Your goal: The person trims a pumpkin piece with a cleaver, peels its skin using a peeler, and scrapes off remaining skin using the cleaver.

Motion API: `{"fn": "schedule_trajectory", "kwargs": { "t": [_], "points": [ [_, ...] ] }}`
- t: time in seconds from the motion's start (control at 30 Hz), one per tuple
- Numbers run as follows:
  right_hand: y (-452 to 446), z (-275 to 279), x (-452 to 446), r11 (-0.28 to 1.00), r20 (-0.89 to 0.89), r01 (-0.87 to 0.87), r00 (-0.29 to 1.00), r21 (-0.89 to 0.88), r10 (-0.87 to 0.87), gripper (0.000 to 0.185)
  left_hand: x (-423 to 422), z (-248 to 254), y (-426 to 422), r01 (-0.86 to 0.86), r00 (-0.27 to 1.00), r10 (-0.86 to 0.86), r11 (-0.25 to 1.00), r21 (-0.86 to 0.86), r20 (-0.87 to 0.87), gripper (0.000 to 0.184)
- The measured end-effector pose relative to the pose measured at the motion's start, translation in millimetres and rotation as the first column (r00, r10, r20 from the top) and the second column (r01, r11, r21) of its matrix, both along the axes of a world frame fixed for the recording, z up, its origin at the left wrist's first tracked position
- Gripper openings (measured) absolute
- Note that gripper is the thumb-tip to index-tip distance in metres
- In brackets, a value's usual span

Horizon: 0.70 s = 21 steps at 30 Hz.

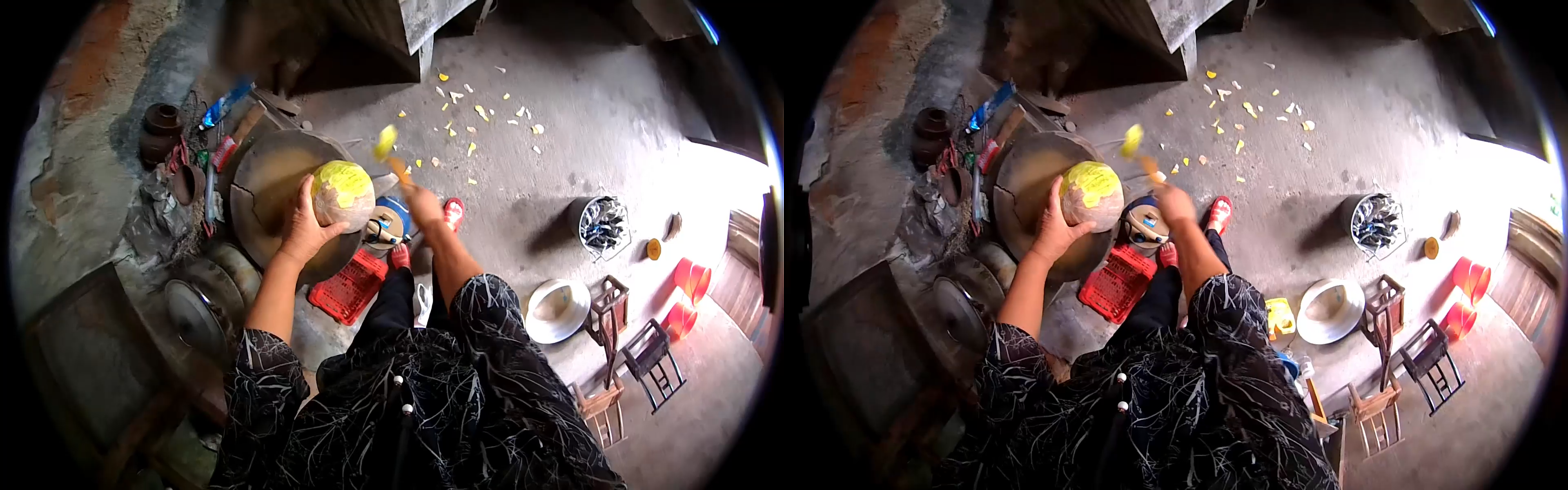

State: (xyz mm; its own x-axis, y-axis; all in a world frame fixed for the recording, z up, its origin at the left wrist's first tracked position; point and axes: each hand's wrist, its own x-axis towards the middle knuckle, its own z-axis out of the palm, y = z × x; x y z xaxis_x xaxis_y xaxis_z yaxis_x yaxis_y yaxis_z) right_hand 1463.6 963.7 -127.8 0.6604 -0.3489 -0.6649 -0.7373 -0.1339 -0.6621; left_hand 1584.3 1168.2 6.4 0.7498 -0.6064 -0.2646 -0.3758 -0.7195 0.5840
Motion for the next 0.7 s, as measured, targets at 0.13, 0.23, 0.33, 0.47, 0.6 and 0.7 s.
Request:
{"fn": "schedule_trajectory", "kwargs": {
  "t": [0.13,0.23,0.33,0.47,0.6,0.7],
  "points": [
    [-23.0,-26.9,-58.3,0.993,-0.095,0.042,0.994,-0.109,-0.053,0.047,3.0,1.4,0.4,0.053,0.999,-0.052,0.996,-0.075,0.016,0.109],
    [-4.4,29.3,-27.4,0.962,0.073,0.165,0.980,0.217,-0.185,0.045,-4.2,6.0,1.9,0.002,0.999,-0.002,1.000,0.009,-0.042,0.109],
    [4.9,67.0,6.5,0.987,0.262,-0.044,0.965,0.158,0.001,0.045,3.9,6.8,-2.1,0.018,1.000,-0.018,0.999,0.026,-0.014,0.110],
    [-14.9,95.2,32.0,0.959,0.227,-0.282,0.936,0.024,0.270,0.046,1.5,5.4,-0.4,0.020,1.000,-0.020,1.000,-0.011,-0.020,0.109],
    [-29.5,16.2,-3.1,0.983,-0.049,-0.180,0.983,-0.020,0.179,0.049,-3.8,10.3,0.7,-0.009,1.000,0.009,1.000,0.020,-0.028,0.109],
    [-30.0,13.7,-27.8,0.996,-0.047,-0.063,0.997,-0.061,0.061,0.050,2.2,7.0,-2.5,0.063,0.997,-0.060,0.996,-0.068,0.050,0.108]
  ]
}}
